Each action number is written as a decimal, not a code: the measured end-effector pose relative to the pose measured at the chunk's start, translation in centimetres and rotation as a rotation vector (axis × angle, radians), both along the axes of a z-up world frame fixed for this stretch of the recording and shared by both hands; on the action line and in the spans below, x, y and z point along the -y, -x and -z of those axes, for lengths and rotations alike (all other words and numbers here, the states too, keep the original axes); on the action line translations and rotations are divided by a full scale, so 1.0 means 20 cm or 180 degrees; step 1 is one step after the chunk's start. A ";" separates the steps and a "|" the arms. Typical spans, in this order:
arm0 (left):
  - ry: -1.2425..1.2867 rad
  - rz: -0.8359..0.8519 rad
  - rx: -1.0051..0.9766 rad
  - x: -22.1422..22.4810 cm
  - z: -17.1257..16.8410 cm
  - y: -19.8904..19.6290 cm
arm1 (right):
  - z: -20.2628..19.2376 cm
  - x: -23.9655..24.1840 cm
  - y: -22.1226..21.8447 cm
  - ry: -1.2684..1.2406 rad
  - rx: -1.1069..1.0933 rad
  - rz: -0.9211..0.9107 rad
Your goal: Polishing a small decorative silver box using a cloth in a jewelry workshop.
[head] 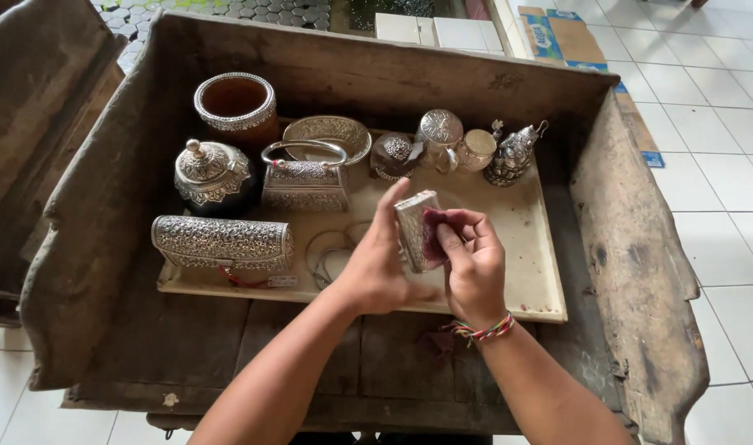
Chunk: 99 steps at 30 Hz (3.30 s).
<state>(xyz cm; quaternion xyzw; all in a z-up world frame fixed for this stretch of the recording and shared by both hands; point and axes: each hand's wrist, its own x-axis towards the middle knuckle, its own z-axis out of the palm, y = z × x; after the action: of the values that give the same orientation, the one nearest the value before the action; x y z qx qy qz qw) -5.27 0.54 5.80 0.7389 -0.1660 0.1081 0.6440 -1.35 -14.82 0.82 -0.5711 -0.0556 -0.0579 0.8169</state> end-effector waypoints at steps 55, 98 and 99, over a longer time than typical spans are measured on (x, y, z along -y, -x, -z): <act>0.0703 -0.1448 0.0043 0.00 0.20 -0.09 | -0.10 -0.07 0.14 0.2752 0.2359 -0.0093; 0.2041 -0.0944 -0.0961 -0.10 0.24 -0.14 | -0.12 0.16 -0.10 0.0119 0.0256 -0.1021; 0.2054 -0.0930 -0.1085 -0.10 0.24 -0.14 | -0.12 0.15 -0.09 -0.0054 0.0168 -0.0766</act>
<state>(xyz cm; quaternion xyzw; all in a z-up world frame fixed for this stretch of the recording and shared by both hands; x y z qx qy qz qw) -2.44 2.50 0.99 0.5217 0.0928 0.1210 0.8394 0.53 -17.76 3.31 -0.5517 -0.1447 0.0250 0.8210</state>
